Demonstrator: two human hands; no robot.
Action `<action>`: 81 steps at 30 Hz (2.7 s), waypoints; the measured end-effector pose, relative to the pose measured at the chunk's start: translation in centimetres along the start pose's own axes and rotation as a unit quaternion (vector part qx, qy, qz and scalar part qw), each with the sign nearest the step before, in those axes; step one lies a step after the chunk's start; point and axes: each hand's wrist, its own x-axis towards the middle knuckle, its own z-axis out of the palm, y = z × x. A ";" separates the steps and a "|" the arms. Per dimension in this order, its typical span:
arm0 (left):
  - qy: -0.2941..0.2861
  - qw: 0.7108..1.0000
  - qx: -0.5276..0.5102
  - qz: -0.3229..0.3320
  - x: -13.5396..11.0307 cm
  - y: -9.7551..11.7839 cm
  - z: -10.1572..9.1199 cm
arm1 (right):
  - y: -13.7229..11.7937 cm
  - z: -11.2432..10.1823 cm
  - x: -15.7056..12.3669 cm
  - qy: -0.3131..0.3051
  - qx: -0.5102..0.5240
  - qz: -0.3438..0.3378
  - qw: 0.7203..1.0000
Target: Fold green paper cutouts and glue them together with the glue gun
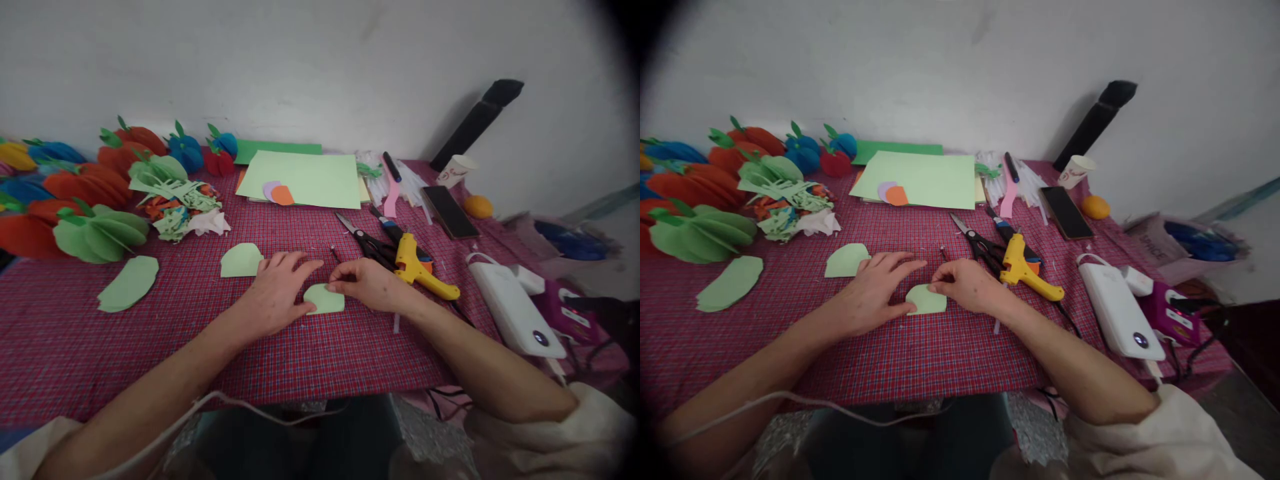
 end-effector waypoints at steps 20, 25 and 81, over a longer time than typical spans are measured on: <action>-0.014 0.999 0.008 0.028 -0.1 0.2 -0.1 | -0.6 0.1 -1.7 0.031 -0.249 -0.131 0.959; -0.010 0.999 0.018 0.038 -0.1 0.3 0.0 | -0.5 0.1 -1.8 0.014 -0.243 -0.135 0.960; 0.047 0.991 -0.107 0.061 -2.7 -0.2 -3.7 | -1.9 1.3 -8.0 0.212 -0.297 -0.161 0.917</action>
